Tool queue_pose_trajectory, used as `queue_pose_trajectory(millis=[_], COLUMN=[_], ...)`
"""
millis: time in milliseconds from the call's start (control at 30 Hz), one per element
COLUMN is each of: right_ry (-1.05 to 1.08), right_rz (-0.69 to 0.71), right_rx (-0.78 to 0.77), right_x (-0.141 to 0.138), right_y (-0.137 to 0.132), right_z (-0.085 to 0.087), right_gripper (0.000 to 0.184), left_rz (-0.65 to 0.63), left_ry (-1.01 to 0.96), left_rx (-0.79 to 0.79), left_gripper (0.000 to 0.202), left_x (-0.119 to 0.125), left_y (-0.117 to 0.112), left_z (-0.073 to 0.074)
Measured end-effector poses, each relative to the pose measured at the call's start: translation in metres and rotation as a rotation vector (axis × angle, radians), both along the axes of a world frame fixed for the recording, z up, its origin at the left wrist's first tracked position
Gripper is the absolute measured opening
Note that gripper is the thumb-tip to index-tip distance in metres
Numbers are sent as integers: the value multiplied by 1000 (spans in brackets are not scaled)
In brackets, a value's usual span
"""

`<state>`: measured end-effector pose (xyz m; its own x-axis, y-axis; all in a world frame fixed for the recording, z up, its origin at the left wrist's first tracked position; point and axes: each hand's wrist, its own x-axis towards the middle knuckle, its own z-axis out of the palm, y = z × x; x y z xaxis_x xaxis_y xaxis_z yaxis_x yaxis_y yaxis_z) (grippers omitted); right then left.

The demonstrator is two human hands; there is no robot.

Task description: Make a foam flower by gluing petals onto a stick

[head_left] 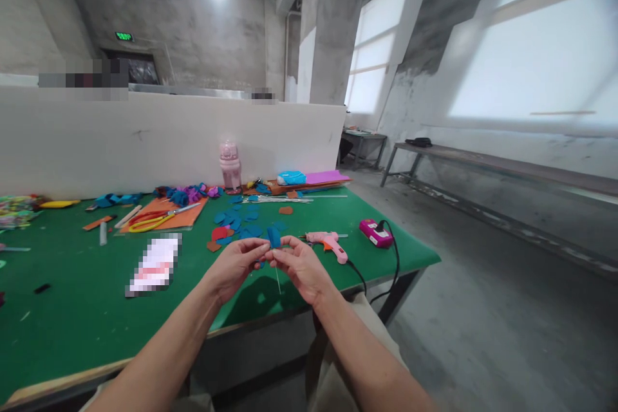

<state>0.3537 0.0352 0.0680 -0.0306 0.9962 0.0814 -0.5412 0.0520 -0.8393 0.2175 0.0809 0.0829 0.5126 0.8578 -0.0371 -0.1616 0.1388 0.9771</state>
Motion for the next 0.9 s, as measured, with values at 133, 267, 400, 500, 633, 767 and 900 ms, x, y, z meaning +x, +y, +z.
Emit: queue_pose_trajectory(millis=[133,267,400,500,633,767,900], right_ry=[-31,-113,-155,-159,-174,-173,-175], right_rz=[-25,-61,-72,-76,-69,-73,-49], right_rx=[6,24,17,7,16,28,45], right_x=[0,-1,-2,-3,-3,-4,-5], right_y=[0,0,0,-1,-2,-1,-1], right_z=[-1,-1,0,1,1,0,-2], right_gripper=[30,29,31,32,30,27,26], left_rz=[4,11,20,39,57,41,21], left_ry=[16,48,59,58,53,14,-55], left_rx=[-4,14,13,12,-1,-17,-17], left_gripper=[21,22,22,21,20,19,18], left_x=[0,-1,-1,0,0,1,1], left_y=[-1,-1,-1,-1,-1,0,1], left_z=[4,5,6,5,3,1,-1])
